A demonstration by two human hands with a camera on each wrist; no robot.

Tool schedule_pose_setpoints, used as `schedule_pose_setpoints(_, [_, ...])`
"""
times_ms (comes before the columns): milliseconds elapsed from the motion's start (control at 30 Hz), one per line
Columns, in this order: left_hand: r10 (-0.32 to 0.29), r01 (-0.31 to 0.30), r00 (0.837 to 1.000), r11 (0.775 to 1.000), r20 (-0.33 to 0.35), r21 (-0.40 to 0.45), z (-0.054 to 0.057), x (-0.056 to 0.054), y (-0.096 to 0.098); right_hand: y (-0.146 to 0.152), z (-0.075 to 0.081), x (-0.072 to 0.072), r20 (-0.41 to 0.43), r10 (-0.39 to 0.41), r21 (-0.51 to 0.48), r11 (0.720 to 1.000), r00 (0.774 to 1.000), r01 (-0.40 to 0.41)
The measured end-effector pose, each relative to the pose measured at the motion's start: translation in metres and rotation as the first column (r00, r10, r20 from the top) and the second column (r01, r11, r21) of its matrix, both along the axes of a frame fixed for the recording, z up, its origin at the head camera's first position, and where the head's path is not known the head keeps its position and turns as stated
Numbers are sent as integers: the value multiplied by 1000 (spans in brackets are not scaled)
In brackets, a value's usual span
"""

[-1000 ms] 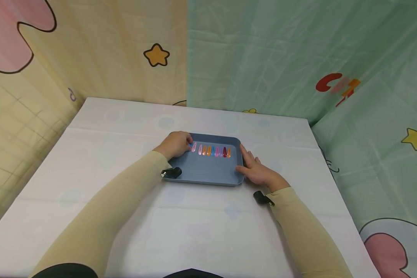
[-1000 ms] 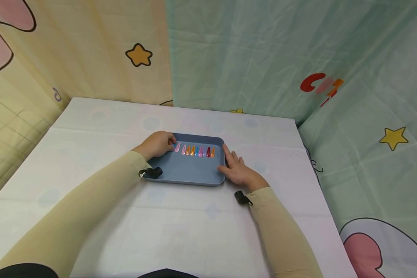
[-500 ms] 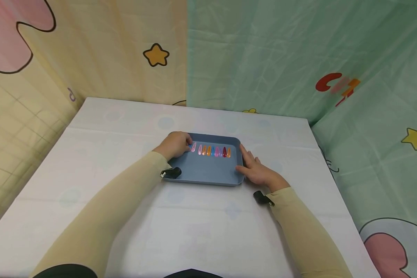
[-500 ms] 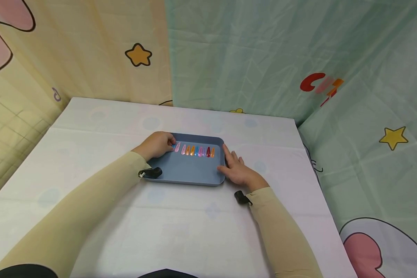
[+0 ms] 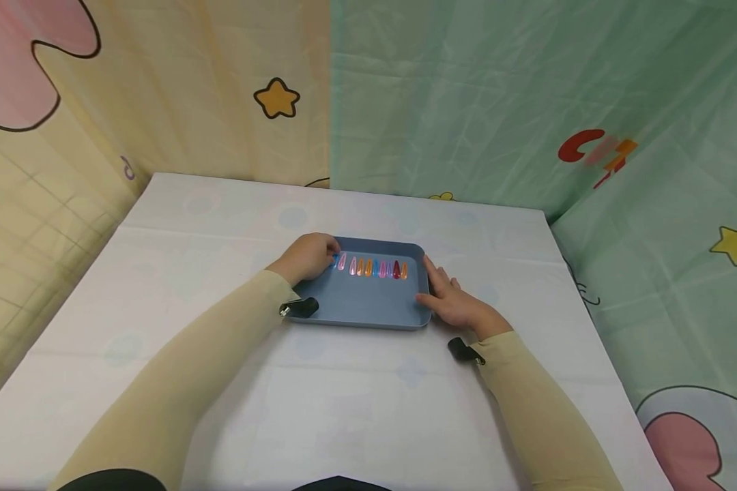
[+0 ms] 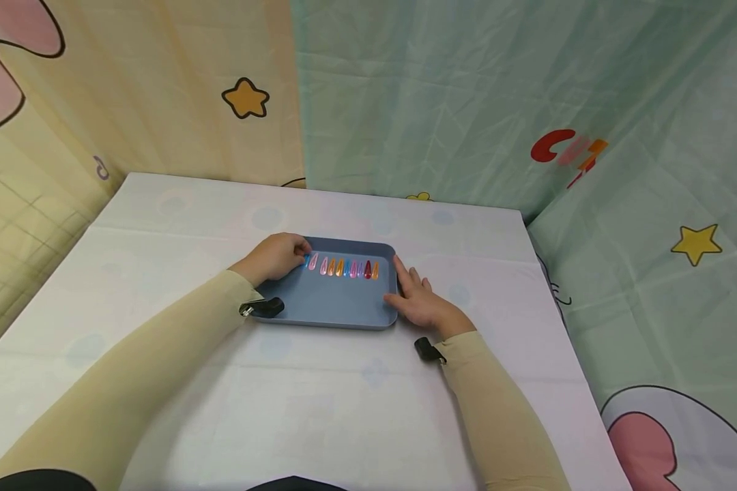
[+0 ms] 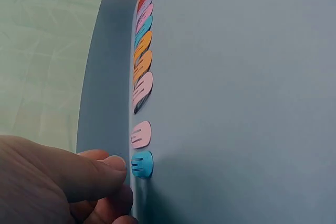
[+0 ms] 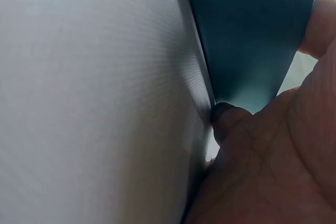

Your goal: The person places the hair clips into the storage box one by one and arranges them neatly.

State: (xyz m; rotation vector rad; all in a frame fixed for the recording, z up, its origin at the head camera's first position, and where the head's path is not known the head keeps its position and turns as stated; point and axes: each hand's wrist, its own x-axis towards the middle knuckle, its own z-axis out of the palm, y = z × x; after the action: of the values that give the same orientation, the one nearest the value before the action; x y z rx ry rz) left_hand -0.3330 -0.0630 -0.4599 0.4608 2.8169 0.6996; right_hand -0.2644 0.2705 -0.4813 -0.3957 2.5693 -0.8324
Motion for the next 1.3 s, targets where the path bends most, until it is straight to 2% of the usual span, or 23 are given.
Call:
schedule_pose_setpoints(167, [23, -23, 1000, 999, 10, 41, 2, 2, -4, 0, 1, 0, 1, 3, -3, 1000, 1000, -3])
schedule_pose_setpoints(367, [32, -26, 999, 990, -42, 142, 12, 9, -14, -1, 2, 1, 4, 4, -6, 1000, 1000, -4])
schedule_pose_setpoints(533, [60, -40, 994, 979, -91, 202, 19, 15, -31, -2, 2, 1, 0, 3, -4, 1000, 1000, -3])
schedule_pose_setpoints(767, [78, -54, 990, 981, -118, 189, 21, 22, -62, -1, -1, 1, -5, -3, -1, 1000, 1000, 3])
schedule_pose_setpoints(1033, [111, -96, 986, 988, -125, 124, 16, 24, -97, 0, -1, 2, 5, -13, 9, 1000, 1000, 13])
schedule_pose_setpoints(1300, [144, -141, 987, 989, -67, 50, 15, 31, -133, 0, 0, 3, 13, -22, 2, 1000, 1000, 22])
